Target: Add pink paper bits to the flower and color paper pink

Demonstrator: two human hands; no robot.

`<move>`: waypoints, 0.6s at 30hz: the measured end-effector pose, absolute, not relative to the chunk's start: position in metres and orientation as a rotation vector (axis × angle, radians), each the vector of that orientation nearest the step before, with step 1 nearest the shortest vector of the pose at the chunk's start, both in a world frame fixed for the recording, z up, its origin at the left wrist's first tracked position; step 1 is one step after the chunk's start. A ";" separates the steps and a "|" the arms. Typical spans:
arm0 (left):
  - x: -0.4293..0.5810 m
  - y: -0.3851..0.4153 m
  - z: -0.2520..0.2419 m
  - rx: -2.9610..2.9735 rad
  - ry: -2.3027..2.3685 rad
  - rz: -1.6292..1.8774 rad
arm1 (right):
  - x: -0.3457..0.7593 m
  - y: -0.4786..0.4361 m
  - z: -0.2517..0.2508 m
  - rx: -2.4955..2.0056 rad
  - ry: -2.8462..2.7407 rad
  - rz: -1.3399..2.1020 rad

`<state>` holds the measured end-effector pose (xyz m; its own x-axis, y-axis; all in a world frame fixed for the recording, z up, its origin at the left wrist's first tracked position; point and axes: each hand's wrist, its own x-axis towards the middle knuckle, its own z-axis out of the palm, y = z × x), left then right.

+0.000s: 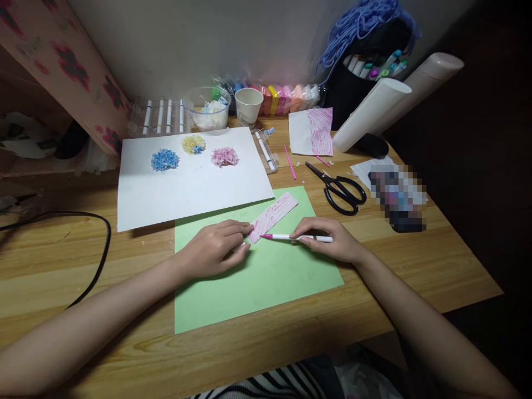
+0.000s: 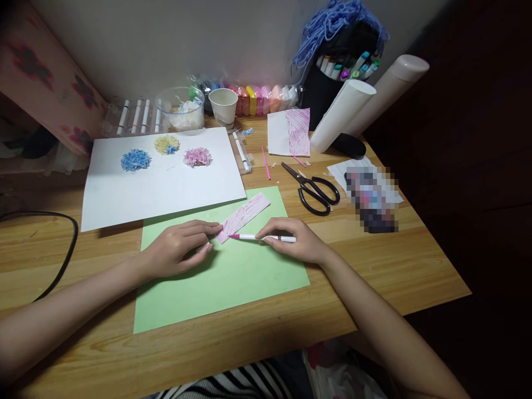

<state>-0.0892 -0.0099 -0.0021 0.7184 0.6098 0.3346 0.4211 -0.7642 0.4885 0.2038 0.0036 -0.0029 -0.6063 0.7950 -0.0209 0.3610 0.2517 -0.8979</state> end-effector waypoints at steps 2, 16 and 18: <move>-0.089 -0.010 -0.002 2.544 0.803 0.681 | 0.203 0.003 -0.003 -1.064 -2.081 1.310; -0.090 -0.011 -0.001 2.518 0.829 0.705 | 0.197 0.005 -0.007 -1.235 -1.943 1.197; -0.090 -0.010 -0.001 2.480 0.870 0.722 | 0.196 0.003 -0.007 -1.240 -1.845 1.205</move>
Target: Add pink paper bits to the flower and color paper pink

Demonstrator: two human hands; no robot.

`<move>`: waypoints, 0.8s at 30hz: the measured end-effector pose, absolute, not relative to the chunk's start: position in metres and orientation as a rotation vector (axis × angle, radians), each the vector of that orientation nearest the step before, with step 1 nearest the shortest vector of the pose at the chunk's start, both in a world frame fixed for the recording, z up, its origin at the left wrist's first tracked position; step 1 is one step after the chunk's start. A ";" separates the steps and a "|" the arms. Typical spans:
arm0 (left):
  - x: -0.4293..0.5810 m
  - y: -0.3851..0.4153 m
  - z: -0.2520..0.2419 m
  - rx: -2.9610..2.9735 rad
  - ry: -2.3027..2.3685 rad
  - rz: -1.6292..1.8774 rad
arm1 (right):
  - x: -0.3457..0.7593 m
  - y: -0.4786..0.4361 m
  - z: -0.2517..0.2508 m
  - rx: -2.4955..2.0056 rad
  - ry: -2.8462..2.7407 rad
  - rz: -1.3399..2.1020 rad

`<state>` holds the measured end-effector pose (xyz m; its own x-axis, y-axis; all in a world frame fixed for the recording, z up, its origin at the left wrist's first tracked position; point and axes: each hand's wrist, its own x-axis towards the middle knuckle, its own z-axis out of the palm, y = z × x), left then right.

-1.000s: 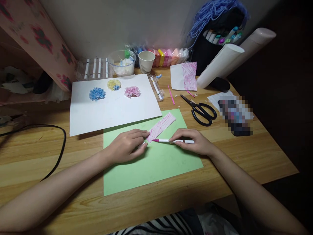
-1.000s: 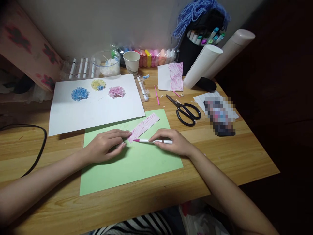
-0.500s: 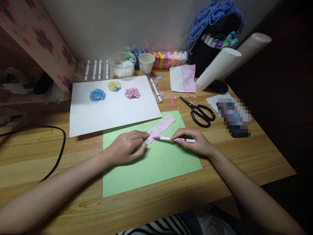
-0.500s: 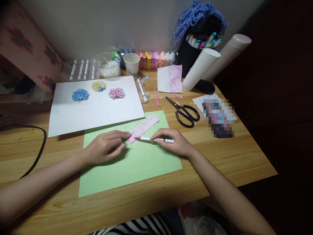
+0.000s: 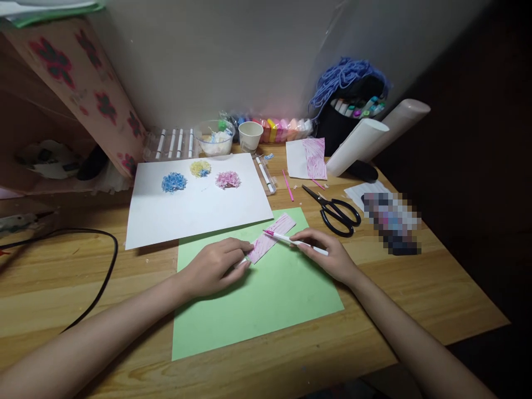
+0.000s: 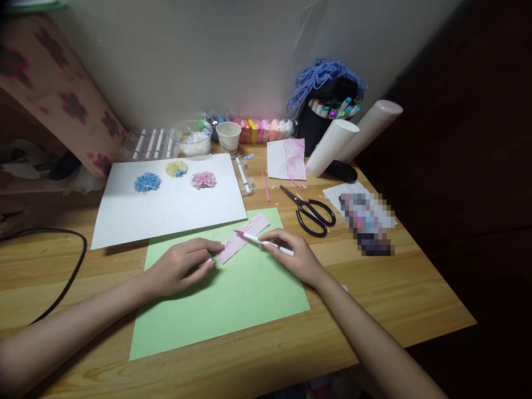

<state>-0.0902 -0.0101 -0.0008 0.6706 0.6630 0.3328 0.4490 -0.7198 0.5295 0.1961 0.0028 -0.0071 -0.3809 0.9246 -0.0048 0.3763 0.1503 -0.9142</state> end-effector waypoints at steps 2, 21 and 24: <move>-0.091 -0.009 -0.001 2.441 0.920 0.730 | 0.194 0.000 -0.006 -1.178 -1.796 1.269; -0.082 -0.018 0.013 2.374 1.007 0.409 | 0.173 -0.012 0.012 -0.778 -2.210 0.995; -0.077 -0.019 0.035 2.308 1.084 0.371 | 0.171 -0.015 0.020 -0.667 -2.212 0.777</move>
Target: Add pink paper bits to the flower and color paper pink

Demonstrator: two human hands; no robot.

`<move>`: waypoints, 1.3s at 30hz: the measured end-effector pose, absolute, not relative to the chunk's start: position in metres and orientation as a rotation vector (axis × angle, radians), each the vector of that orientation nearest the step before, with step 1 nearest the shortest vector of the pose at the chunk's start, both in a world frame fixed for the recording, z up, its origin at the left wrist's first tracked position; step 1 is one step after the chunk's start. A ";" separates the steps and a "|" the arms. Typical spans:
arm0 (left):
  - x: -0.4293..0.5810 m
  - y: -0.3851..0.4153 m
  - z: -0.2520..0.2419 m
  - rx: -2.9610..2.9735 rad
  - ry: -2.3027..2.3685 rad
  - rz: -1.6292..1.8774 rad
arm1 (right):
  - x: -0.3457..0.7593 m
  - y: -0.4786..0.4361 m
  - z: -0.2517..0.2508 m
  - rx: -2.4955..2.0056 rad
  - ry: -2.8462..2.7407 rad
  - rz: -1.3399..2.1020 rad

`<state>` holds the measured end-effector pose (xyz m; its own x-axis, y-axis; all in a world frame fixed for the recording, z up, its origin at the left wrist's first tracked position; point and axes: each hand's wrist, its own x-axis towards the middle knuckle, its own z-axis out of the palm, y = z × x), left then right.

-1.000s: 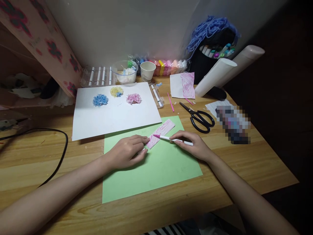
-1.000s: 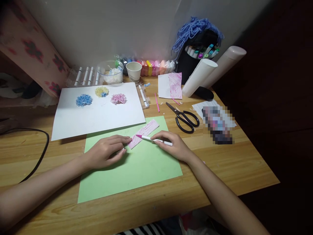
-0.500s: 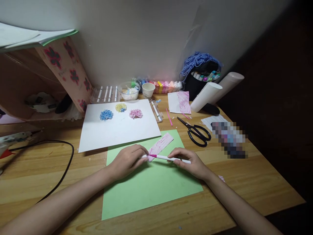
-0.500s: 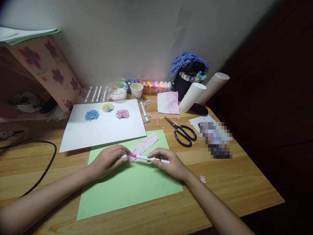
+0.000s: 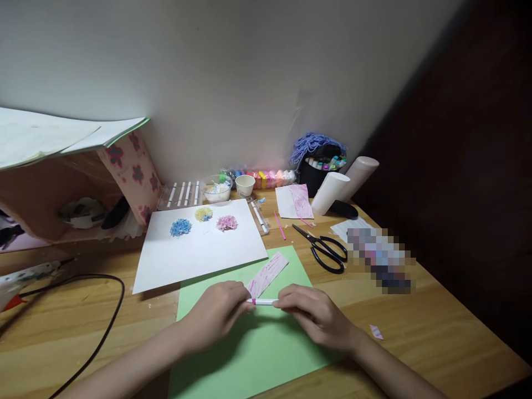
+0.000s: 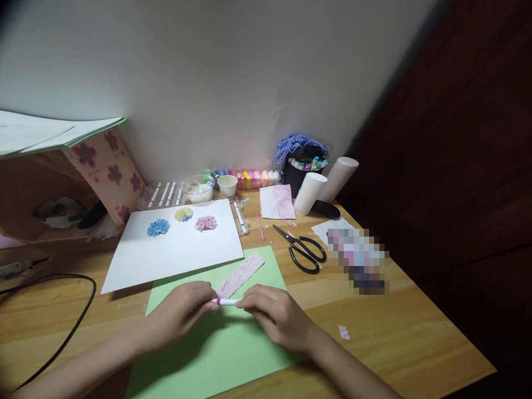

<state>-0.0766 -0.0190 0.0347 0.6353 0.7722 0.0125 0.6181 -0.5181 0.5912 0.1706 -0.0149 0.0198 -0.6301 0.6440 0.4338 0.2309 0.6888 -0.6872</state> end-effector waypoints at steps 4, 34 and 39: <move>-0.073 -0.013 0.069 2.124 1.147 0.303 | 0.171 -0.011 0.033 -0.515 -2.245 0.573; 0.016 0.056 -0.010 2.487 1.381 0.569 | 0.193 0.037 -0.005 -1.540 -2.138 0.398; 0.017 0.055 -0.007 2.380 1.356 0.608 | 0.190 0.040 -0.010 -1.517 -2.086 0.452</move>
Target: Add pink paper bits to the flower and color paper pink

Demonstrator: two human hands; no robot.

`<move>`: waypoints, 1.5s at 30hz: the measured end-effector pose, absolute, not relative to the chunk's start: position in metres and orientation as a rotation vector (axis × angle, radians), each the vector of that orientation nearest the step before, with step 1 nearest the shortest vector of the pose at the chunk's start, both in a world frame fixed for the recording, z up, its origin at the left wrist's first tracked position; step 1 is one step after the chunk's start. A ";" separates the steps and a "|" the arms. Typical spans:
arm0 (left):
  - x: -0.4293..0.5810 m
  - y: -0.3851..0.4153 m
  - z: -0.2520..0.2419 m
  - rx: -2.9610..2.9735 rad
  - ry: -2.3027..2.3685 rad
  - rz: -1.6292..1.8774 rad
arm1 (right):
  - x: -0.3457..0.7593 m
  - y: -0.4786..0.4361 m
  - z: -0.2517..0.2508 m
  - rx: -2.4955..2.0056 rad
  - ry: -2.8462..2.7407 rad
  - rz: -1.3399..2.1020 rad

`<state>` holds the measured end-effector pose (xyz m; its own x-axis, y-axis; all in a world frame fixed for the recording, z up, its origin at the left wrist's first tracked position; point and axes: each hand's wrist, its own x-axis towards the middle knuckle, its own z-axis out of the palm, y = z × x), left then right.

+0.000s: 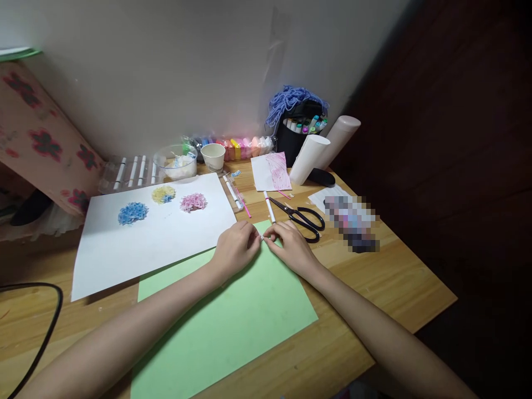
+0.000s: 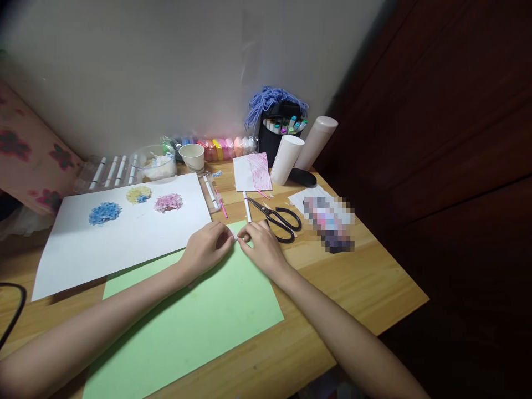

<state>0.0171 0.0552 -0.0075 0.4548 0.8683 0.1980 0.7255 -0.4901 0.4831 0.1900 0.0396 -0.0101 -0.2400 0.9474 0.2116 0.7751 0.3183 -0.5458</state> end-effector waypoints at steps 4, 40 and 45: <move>0.019 0.054 -0.008 2.447 1.350 0.609 | 0.189 0.039 -0.010 -1.478 -2.066 0.497; 0.018 0.054 -0.004 1.539 1.151 1.191 | 0.198 0.039 0.006 -1.408 -1.328 1.141; 0.014 0.061 -0.010 1.475 1.201 1.295 | 0.210 0.047 0.007 -1.454 -1.211 1.149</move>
